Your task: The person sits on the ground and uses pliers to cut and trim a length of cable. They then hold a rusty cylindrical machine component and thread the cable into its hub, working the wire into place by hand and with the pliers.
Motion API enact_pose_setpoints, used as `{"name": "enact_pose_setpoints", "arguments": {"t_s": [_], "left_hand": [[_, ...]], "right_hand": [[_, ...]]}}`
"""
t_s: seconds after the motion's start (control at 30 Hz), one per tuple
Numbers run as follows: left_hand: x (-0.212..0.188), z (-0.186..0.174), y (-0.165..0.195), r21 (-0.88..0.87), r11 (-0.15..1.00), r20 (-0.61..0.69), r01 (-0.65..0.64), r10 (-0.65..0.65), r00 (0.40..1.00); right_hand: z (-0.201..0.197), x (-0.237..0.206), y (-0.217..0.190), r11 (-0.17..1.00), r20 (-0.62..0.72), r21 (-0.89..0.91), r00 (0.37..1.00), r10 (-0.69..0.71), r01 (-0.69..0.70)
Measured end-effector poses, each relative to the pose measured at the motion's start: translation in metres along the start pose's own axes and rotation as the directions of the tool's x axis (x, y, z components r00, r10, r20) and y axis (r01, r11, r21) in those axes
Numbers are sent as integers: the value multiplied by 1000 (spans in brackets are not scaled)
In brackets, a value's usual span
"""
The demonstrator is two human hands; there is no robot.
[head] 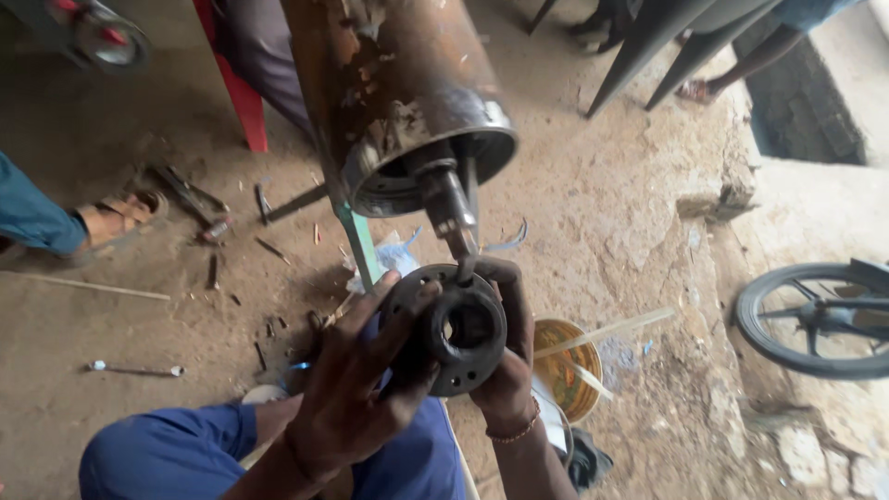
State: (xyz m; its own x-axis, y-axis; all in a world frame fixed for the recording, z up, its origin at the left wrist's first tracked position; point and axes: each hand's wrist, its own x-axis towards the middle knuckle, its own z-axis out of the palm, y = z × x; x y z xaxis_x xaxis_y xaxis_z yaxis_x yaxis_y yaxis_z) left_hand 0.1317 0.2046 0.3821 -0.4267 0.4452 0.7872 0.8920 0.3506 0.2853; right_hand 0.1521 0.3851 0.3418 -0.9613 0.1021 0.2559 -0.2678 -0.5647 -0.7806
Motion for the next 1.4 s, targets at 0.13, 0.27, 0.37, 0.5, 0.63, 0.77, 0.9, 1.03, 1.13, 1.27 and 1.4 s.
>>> {"name": "enact_pose_setpoints", "arguments": {"t_s": [0.13,0.27,0.37,0.5,0.63,0.77,0.9,1.03,1.13,1.27,1.4], "left_hand": [[-4,6,-16,27,1000,48,15,-17,999],[-3,5,-26,-28,998,50,-59,60,997],[2,3,-23,-42,999,51,-11,13,999],[17,-3,-2,-84,995,-56,45,-50,997],[40,-13,29,-191,966,-207,175,-214,955],[59,-30,47,-141,942,-153,305,-325,933],[70,-39,58,-117,911,-135,396,-409,902],[75,-45,70,-247,781,-68,573,-604,794],[77,-54,70,-380,702,-2,602,-652,758],[75,-68,56,-575,549,118,607,-678,725],[72,-67,47,-671,483,169,563,-639,750]], "right_hand": [[-2,11,14,994,40,-54,995,-94,96],[-4,11,20,1000,-102,6,995,10,-10],[-11,3,15,943,-279,-312,960,28,-118],[-13,-20,-3,826,-182,-564,972,-147,19],[-2,-40,-18,613,-125,-768,895,-429,187],[-2,-31,-23,868,-171,-468,947,-272,165],[10,-29,-33,890,-294,-456,944,-151,0],[36,-25,-53,775,-274,-632,939,-208,-13],[54,-20,-68,769,-238,-636,962,-131,-53],[71,-17,-79,920,-271,-336,956,112,-203],[87,-18,-80,844,-286,-526,956,-59,-105]]}}
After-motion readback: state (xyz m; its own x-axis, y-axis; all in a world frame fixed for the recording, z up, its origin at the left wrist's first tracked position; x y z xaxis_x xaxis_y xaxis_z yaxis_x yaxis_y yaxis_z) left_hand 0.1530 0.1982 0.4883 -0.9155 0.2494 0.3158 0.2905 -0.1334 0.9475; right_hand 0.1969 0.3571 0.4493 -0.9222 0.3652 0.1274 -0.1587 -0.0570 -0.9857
